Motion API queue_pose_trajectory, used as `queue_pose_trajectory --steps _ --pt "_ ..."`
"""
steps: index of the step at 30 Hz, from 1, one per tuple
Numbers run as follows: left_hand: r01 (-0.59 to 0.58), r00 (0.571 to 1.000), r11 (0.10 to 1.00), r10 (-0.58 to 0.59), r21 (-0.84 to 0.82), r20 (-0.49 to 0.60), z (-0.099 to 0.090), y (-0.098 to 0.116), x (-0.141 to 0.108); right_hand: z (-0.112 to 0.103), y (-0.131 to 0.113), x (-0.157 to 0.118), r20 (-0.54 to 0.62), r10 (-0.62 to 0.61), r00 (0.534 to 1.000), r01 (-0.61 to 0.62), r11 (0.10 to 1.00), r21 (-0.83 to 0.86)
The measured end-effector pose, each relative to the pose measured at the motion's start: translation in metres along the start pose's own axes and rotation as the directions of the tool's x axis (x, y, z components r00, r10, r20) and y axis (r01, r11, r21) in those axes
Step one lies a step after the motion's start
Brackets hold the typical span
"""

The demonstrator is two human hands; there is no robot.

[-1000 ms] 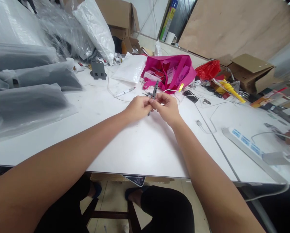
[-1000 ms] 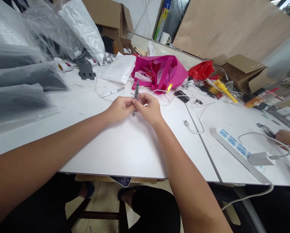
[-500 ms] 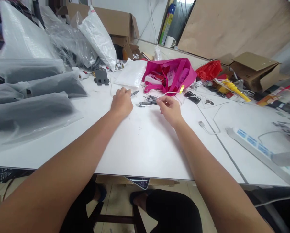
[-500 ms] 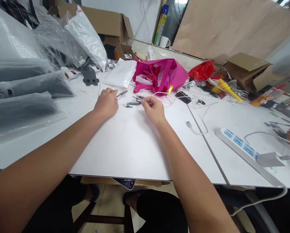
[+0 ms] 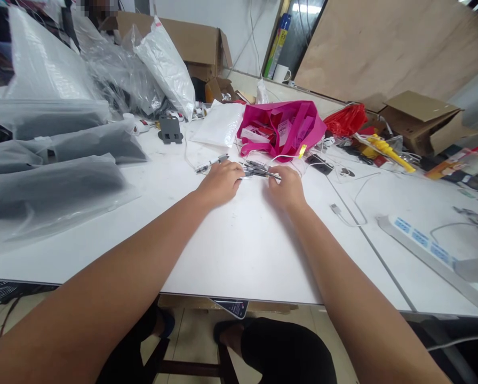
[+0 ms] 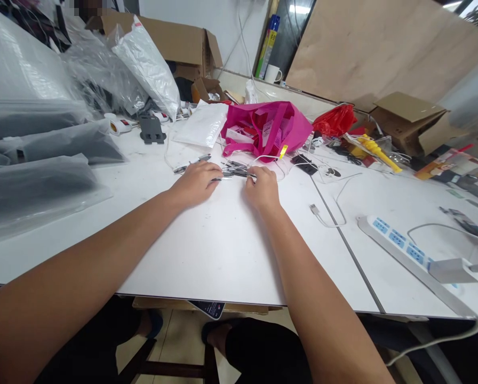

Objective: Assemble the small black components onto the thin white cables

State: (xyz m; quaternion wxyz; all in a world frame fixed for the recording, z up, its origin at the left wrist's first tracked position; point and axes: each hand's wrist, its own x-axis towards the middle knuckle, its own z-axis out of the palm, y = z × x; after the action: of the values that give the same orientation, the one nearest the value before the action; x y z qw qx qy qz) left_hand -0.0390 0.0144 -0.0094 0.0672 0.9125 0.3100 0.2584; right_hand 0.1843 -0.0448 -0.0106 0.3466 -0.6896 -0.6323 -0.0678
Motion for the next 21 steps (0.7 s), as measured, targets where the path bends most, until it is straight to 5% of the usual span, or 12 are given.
queue_pose_trajectory --steps 14,21 --pt "0.015 0.997 0.993 -0.006 0.113 -0.080 0.013 0.011 0.009 0.004 0.022 0.008 0.075 0.159 0.984 -0.151 0.983 -0.100" --pt "0.047 0.997 0.999 -0.045 0.023 -0.062 0.013 0.002 0.015 -0.013 0.026 0.014 0.058 0.272 0.961 -0.273 0.962 0.008"
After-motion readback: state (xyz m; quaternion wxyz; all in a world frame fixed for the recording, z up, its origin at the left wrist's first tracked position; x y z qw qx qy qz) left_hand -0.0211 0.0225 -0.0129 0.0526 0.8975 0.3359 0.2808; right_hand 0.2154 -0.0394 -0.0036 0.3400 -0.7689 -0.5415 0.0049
